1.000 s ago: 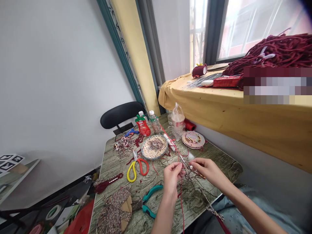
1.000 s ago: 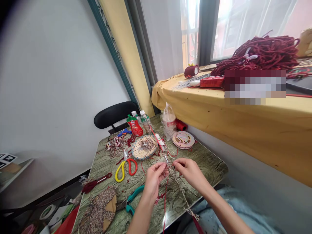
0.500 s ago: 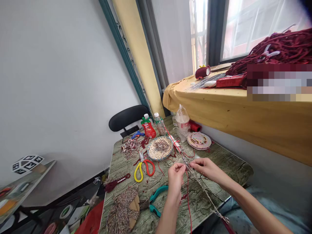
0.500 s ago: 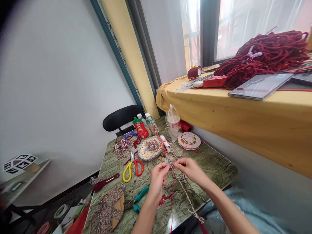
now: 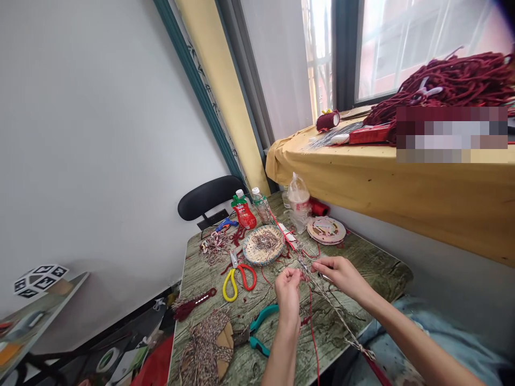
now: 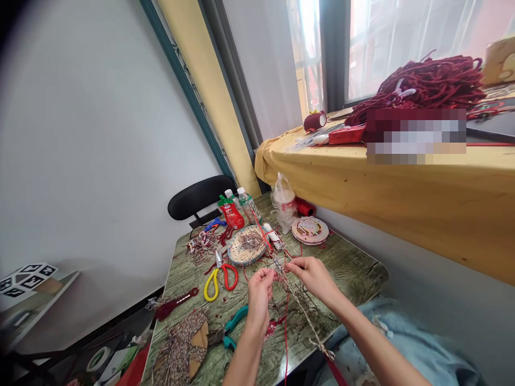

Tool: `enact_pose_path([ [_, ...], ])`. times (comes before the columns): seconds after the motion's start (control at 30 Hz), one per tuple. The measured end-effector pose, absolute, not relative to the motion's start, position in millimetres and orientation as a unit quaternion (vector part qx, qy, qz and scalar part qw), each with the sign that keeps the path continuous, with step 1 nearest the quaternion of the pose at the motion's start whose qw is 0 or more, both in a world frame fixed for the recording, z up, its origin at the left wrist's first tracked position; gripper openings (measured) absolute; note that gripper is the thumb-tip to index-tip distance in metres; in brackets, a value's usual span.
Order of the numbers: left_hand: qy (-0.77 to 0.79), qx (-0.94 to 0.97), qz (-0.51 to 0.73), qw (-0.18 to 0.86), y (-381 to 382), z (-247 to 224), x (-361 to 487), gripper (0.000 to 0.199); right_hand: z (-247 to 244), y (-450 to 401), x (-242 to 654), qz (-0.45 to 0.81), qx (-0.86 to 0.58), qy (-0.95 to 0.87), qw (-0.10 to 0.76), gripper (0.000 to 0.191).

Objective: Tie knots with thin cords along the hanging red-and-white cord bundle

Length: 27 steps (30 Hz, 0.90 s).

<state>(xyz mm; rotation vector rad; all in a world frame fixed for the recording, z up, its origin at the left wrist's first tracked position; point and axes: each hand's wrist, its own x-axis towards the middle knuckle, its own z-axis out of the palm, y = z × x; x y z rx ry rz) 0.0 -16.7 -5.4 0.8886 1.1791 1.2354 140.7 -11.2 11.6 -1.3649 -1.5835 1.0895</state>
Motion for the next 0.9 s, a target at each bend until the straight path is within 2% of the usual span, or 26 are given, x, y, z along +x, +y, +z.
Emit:
enact_pose_path([
  [0.27,0.475,0.393,0.513,0.597,-19,-11,1,0.034,8,-11,136,0.561,-0.489,-0.568,0.35,0.027],
  [0.47,0.48,0.404,0.508,0.591,-16,-11,0,0.033,4,-14,138,0.637,-0.44,-0.521,0.358,0.025],
  [0.9,0.493,0.391,0.483,0.609,-20,-4,-4,0.031,-6,-10,134,0.672,-0.402,-0.497,0.374,0.033],
])
